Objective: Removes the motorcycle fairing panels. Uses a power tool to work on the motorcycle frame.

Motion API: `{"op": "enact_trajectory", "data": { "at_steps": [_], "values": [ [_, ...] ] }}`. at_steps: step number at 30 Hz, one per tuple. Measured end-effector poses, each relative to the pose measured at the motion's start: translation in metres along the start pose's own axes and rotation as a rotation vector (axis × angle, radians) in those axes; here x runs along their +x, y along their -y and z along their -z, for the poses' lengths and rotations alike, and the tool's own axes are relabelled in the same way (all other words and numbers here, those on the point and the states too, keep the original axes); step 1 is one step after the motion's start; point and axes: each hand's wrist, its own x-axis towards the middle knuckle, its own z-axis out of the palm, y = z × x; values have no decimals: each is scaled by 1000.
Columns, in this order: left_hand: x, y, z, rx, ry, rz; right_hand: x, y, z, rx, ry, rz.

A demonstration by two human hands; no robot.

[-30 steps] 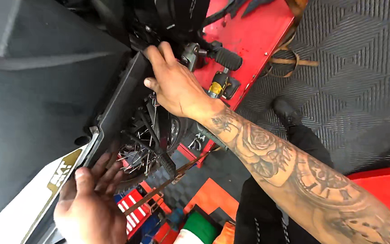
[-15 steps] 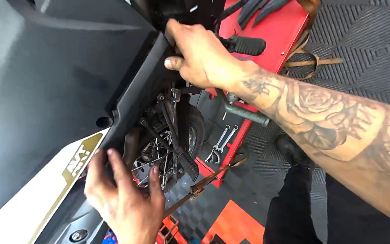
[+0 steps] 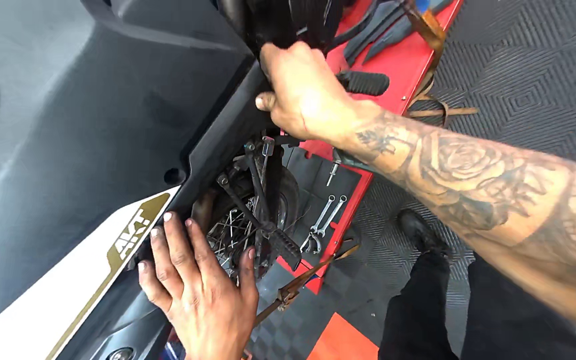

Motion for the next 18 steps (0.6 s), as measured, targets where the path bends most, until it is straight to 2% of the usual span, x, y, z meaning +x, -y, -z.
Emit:
{"op": "enact_trajectory", "data": {
  "at_steps": [3,6,8,10,13,15,16,18],
  "values": [
    [3,0,4,-8,9,-20,-2,5,0,-14,-2,-20],
    [6,-5,12,-70,9,-26,-2,-4,7,-34,88,35],
    [-1,-14,25,-187,-23,-44,-4,-19,17,-58,165,138],
    [-24,-34,41,-407,1,-100,-24,-37,49,-8,135,145],
    [-85,-87,34,-787,241,-118,-100,-80,115,331,-195,-134],
    [-129,-130,-12,-906,486,-53,-168,-139,125,394,-372,-438],
    [-148,-151,-42,-947,598,32,-203,-172,116,345,-372,-580],
    [-155,-191,-106,-1047,760,286,-245,-230,84,169,-198,-699]
  ]
}}
